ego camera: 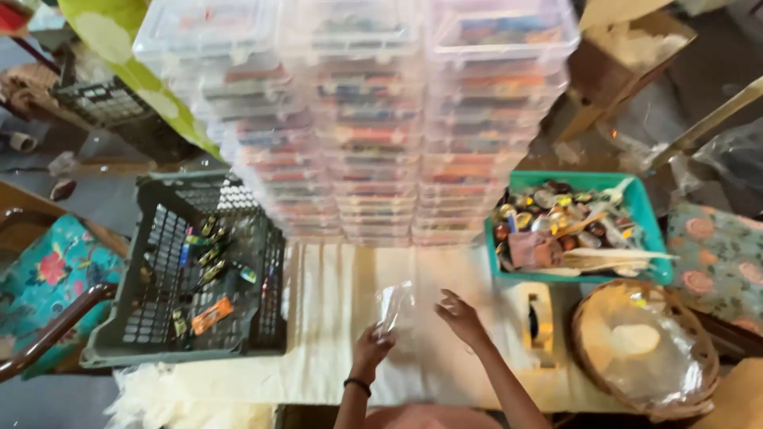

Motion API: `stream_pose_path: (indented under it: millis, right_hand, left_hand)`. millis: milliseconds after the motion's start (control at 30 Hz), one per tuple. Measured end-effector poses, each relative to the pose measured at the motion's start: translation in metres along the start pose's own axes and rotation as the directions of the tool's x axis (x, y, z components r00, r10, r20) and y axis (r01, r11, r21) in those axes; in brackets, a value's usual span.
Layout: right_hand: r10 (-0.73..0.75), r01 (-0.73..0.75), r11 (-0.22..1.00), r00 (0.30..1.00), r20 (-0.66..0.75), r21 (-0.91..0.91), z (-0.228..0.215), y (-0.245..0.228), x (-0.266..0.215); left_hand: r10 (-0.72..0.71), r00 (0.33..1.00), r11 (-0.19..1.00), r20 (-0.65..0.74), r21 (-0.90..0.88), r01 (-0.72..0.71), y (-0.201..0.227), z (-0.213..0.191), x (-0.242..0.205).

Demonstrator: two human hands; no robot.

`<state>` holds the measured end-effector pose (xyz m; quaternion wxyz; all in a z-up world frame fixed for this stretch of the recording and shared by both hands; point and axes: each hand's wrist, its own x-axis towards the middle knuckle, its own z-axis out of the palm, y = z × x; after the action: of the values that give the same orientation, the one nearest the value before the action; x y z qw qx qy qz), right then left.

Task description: The person picks up small packaged items from a black crate and places them into clear plastic containers. They then close the containers and move them into a cardboard box. The person repeats this process with different items, including small bottles and wrapped goods, organizing them into the containers.

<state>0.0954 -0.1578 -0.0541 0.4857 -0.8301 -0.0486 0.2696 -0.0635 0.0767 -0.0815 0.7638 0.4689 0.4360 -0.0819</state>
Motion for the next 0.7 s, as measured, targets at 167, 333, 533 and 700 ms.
stream_pose_path:
  millis: [167, 333, 533, 700]
  right_hand:
    - [0.270, -0.344, 0.899, 0.922, 0.276, 0.271, 0.071, -0.043, -0.013]
    - [0.183, -0.198, 0.935, 0.980, 0.077, 0.294, 0.110, -0.013, -0.003]
    - [-0.075, 0.071, 0.989, 0.997, 0.025, 0.126, 0.127, -0.055, -0.016]
    - [-0.083, 0.081, 0.997, 0.987, 0.134, 0.021, 0.125, -0.078, -0.010]
  left_hand:
    - [0.234, 0.967, 0.960, 0.100, 0.132, -0.246, 0.005, -0.029, 0.004]
    - [0.223, 0.967, 0.950, 0.126, 0.196, -0.244, 0.058, -0.044, -0.030]
    - [0.871, 0.392, 0.125, 0.295, 0.639, -0.759, 0.154, -0.054, -0.069]
    - [0.567, 0.526, -0.061, 0.634, 0.669, -0.740, 0.158, -0.073, -0.021]
